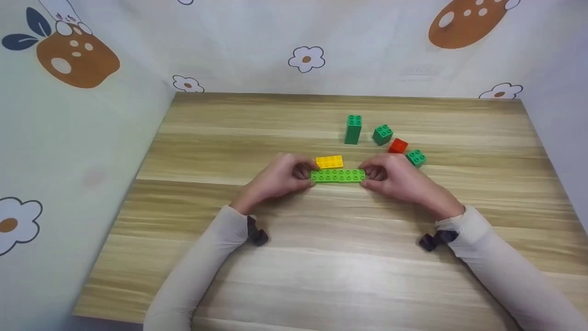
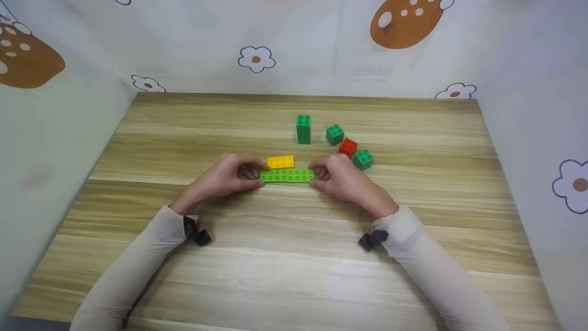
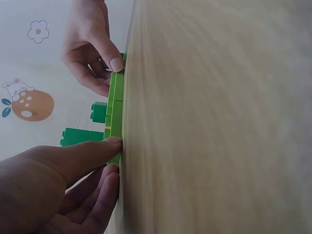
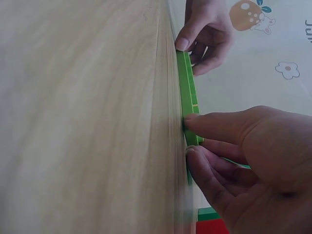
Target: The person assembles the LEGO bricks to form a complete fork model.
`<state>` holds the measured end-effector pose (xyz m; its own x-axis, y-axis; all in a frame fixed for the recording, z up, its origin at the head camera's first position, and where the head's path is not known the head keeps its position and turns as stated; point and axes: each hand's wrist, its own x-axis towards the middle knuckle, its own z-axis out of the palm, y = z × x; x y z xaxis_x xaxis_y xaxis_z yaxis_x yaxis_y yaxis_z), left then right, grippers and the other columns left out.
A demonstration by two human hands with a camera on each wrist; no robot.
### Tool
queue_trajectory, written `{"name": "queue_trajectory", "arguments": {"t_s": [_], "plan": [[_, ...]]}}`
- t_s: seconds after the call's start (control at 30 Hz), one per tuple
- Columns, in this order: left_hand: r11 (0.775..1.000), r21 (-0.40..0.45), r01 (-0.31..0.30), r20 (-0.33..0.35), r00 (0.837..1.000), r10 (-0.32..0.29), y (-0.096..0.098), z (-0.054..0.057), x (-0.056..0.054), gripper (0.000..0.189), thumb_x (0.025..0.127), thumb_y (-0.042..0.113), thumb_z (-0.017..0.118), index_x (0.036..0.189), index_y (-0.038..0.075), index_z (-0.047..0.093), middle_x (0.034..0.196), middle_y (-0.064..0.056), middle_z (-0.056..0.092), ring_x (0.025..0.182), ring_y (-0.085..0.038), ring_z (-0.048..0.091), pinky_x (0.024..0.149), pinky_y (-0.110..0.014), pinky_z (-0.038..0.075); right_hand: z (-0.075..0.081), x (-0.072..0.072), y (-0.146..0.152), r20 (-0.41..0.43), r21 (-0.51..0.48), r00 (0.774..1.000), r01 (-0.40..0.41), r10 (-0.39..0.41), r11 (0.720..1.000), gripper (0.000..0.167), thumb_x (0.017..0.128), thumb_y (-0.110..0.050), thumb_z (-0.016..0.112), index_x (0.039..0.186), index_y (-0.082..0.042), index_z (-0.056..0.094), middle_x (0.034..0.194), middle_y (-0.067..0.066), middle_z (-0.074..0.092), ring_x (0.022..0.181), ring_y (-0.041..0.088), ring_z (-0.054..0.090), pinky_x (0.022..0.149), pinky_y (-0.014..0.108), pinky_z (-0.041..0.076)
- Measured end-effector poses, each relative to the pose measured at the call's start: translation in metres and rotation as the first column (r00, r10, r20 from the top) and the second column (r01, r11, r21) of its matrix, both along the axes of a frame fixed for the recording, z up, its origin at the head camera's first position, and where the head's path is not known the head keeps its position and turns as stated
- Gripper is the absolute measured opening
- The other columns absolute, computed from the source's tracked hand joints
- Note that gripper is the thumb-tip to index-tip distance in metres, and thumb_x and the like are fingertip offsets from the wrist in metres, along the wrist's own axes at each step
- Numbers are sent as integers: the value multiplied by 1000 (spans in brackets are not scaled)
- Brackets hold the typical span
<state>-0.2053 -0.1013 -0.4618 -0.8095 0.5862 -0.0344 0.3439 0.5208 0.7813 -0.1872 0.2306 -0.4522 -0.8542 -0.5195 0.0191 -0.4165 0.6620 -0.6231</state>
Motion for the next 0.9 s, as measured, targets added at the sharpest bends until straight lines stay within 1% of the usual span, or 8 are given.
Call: {"name": "queue_trajectory", "arguments": {"t_s": [0.23, 0.37, 0.47, 0.53, 0.63, 0.77, 0.83, 0.9], "plan": [[1000, 1, 2, 2, 1000, -2, 0, 1, 1, 34, 92, 11, 87, 125, 8, 78, 109, -7, 79, 97, -17, 73, 91, -33, 65, 1, -1, 0, 12, 1, 1000, 2, -2, 1000, 37, 92, -16, 88, 126, -8, 78, 103, 3, 78, 88, 15, 71, 81, 32, 65], [1000, -2, -2, -9, 1000, 2, -1, 1, 1, 34, 91, 11, 88, 124, 8, 78, 109, -7, 79, 95, -17, 74, 90, -33, 65, 2, -1, 1, 22, -1, 1000, 0, 0, 1000, 40, 92, -21, 89, 128, -9, 78, 104, 2, 79, 89, 14, 71, 82, 33, 65], [1000, -7, -3, -19, 1000, 3, 0, 1, 1, 34, 91, 11, 88, 123, 9, 79, 109, -6, 79, 95, -16, 74, 90, -32, 65, 5, -1, 5, 35, -13, 999, 20, -20, 1000, 43, 93, -24, 88, 131, -9, 76, 108, 1, 79, 92, 14, 73, 84, 35, 66], [1000, -11, -4, -20, 1000, 4, 0, 1, 1, 34, 91, 12, 88, 123, 9, 79, 109, -6, 79, 95, -16, 74, 90, -32, 65, 8, -3, 8, 35, -33, 998, 44, -43, 998, 44, 94, -22, 88, 133, -7, 75, 111, 4, 80, 94, 16, 74, 86, 36, 66], [1000, -14, -3, -21, 1000, 3, 0, 1, 1, 34, 91, 11, 88, 124, 9, 79, 110, -6, 79, 95, -16, 74, 90, -32, 65, 13, -5, 14, 0, -73, 996, 90, -90, 993, 41, 94, -16, 86, 132, -3, 75, 110, 8, 80, 95, 20, 75, 84, 27, 65], [1000, -19, -3, -22, 1000, 3, 0, 1, 1, 34, 91, 11, 88, 124, 9, 79, 111, -6, 80, 96, -16, 74, 90, -31, 65, 20, -9, 23, -100, -118, 984, 134, -146, 984, 34, 93, -7, 85, 125, 0, 77, 104, 11, 80, 90, 20, 74, 76, 15, 60], [1000, -19, -2, -27, 1000, 2, 0, 1, 1, 34, 91, 11, 88, 124, 9, 79, 111, -6, 80, 96, -16, 74, 90, -32, 65, 23, -11, 30, -147, -119, 974, 156, -173, 981, 31, 92, -6, 86, 121, -1, 78, 102, 9, 79, 88, 19, 72, 74, 17, 60], [1000, -15, -2, -34, 999, 1, 0, 1, 1, 34, 91, 12, 88, 124, 8, 79, 110, -7, 80, 96, -16, 74, 90, -32, 65, 26, -13, 37, -179, -108, 965, 174, -191, 979, 28, 91, -7, 87, 117, -1, 78, 101, 9, 78, 88, 21, 71, 74, 18, 59]]}}
